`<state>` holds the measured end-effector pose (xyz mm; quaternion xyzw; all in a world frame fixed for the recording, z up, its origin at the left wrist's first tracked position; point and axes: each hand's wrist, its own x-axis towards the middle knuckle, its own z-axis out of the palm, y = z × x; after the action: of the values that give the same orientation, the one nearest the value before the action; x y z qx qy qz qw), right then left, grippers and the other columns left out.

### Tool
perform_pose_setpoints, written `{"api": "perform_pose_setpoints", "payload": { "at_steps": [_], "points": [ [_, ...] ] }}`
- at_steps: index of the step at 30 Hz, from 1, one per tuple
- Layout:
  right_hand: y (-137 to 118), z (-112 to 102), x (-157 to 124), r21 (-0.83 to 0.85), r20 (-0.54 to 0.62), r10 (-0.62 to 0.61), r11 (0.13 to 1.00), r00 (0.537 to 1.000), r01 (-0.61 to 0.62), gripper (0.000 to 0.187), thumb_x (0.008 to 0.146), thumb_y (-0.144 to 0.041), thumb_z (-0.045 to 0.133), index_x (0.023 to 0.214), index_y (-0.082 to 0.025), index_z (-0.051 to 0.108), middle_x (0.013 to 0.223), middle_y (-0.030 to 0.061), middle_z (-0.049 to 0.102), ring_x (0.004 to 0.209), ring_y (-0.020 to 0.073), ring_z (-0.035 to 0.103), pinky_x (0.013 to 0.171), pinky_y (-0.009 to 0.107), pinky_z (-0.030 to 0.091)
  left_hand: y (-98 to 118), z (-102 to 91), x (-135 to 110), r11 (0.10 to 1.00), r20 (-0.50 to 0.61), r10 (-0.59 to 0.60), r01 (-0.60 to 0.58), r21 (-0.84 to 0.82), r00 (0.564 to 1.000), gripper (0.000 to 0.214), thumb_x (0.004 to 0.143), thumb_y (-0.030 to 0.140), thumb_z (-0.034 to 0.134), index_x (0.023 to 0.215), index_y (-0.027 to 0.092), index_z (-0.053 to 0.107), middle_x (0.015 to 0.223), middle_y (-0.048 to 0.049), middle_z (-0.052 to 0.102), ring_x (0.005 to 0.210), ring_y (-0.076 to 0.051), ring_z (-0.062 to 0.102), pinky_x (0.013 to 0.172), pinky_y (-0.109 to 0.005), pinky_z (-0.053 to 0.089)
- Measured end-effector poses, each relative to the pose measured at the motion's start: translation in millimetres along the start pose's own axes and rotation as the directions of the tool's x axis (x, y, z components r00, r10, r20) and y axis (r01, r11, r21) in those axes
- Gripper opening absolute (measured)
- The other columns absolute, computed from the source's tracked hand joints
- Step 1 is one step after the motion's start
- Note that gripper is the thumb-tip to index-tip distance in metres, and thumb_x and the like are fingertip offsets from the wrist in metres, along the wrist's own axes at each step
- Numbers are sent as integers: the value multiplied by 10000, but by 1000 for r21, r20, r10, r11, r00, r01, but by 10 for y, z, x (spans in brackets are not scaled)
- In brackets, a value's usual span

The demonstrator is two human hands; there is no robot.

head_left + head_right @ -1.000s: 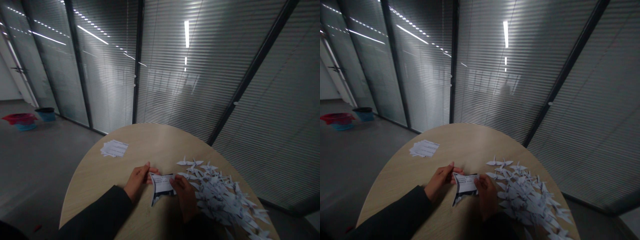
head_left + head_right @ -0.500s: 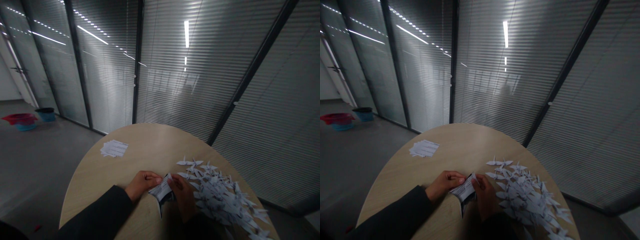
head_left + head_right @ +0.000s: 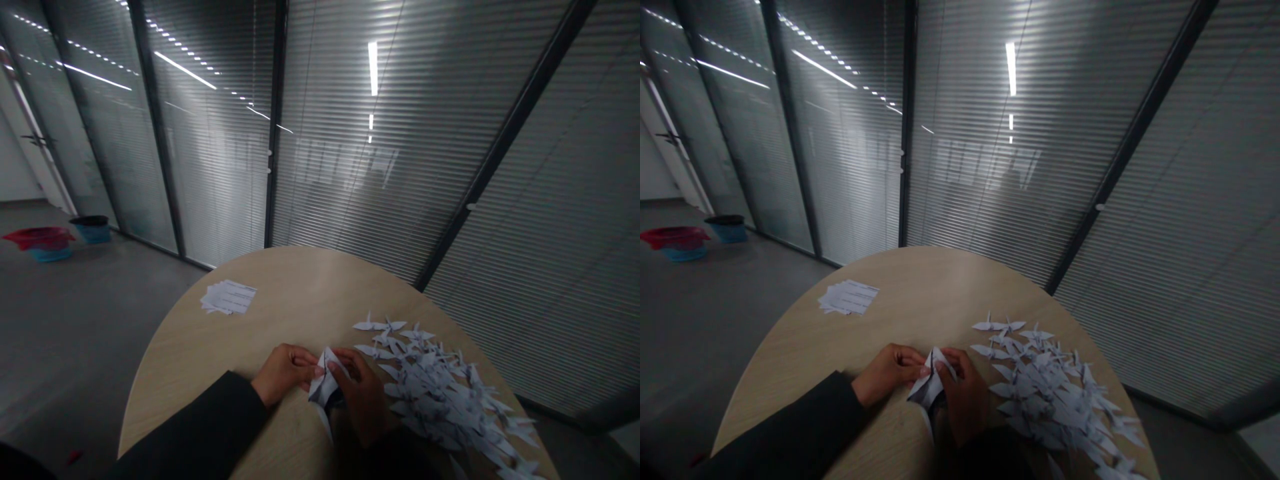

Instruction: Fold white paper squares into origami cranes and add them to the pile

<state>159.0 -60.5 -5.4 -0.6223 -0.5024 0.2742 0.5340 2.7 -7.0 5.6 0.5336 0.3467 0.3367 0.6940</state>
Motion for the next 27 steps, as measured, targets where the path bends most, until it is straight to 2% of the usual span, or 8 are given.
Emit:
{"api": "perform_pose_setpoints", "payload": {
  "at_steps": [5, 9, 15, 17, 21, 23, 25, 27],
  "points": [
    [4, -5, -3, -53, -56, -49, 998, 997, 46, 277, 716, -439, 599, 844, -209, 684, 851, 68, 736, 786, 240, 686, 713, 336, 536, -9, -26, 37, 1000, -58, 3, -5, -24, 998, 474, 409, 507, 870, 620, 115, 706, 505, 4, 619, 424, -78, 484, 467, -218, 395],
    [0, -17, -22, -171, -119, -170, 974, 978, 149, 247, 752, -418, 576, 820, -214, 697, 825, 63, 739, 772, 232, 687, 704, 325, 536, 7, -25, 40, 1000, -88, -5, 2, -31, 996, 498, 389, 523, 873, 603, 114, 686, 468, 23, 587, 400, -71, 468, 439, -210, 390],
    [8, -3, -42, -325, -167, -370, 896, 914, 303, 282, 834, -409, 503, 829, -210, 703, 818, 81, 740, 764, 230, 692, 701, 327, 542, 27, 8, 4, 999, -93, -17, 14, -36, 995, 521, 393, 544, 866, 615, 120, 658, 483, 20, 590, 412, -89, 509, 442, -216, 423],
    [27, 7, -41, -342, -152, -428, 869, 891, 358, 292, 861, -398, 482, 850, -202, 698, 837, 88, 739, 781, 231, 692, 717, 333, 543, 14, 6, 8, 999, -97, -18, 15, -33, 995, 522, 392, 541, 867, 613, 121, 651, 486, 15, 593, 413, -95, 519, 438, -219, 429],
    [70, 30, -48, -418, -98, -584, 759, 806, 500, 257, 913, -318, 465, 877, -198, 690, 821, 71, 730, 758, 201, 684, 692, 303, 533, -29, -15, 35, 1000, -119, -4, 1, -24, 993, 519, 414, 538, 861, 633, 117, 648, 513, -2, 614, 423, -108, 541, 454, -234, 457],
    [82, 40, -59, -421, -73, -614, 734, 786, 533, 235, 916, -299, 479, 888, -196, 688, 806, 61, 724, 747, 189, 678, 685, 290, 524, -44, -29, 48, 1000, -131, 8, -11, -20, 991, 517, 431, 543, 854, 643, 118, 647, 532, -8, 624, 432, -112, 550, 468, -241, 467],
    [81, 44, -68, -396, -55, -610, 740, 791, 543, 224, 901, -317, 502, 888, -199, 692, 810, 62, 723, 761, 197, 675, 706, 303, 517, -51, -39, 55, 1000, -135, 23, -25, -13, 991, 511, 449, 547, 845, 647, 120, 646, 543, -11, 627, 442, -114, 554, 475, -241, 467],
    [65, 36, -68, -341, -59, -550, 795, 833, 501, 253, 880, -373, 508, 846, -214, 702, 806, 69, 725, 774, 217, 670, 738, 339, 508, -49, -44, 57, 999, -129, 40, -41, -3, 991, 493, 470, 541, 840, 646, 123, 646, 532, -5, 618, 440, -111, 544, 473, -237, 454]
  ]
}}
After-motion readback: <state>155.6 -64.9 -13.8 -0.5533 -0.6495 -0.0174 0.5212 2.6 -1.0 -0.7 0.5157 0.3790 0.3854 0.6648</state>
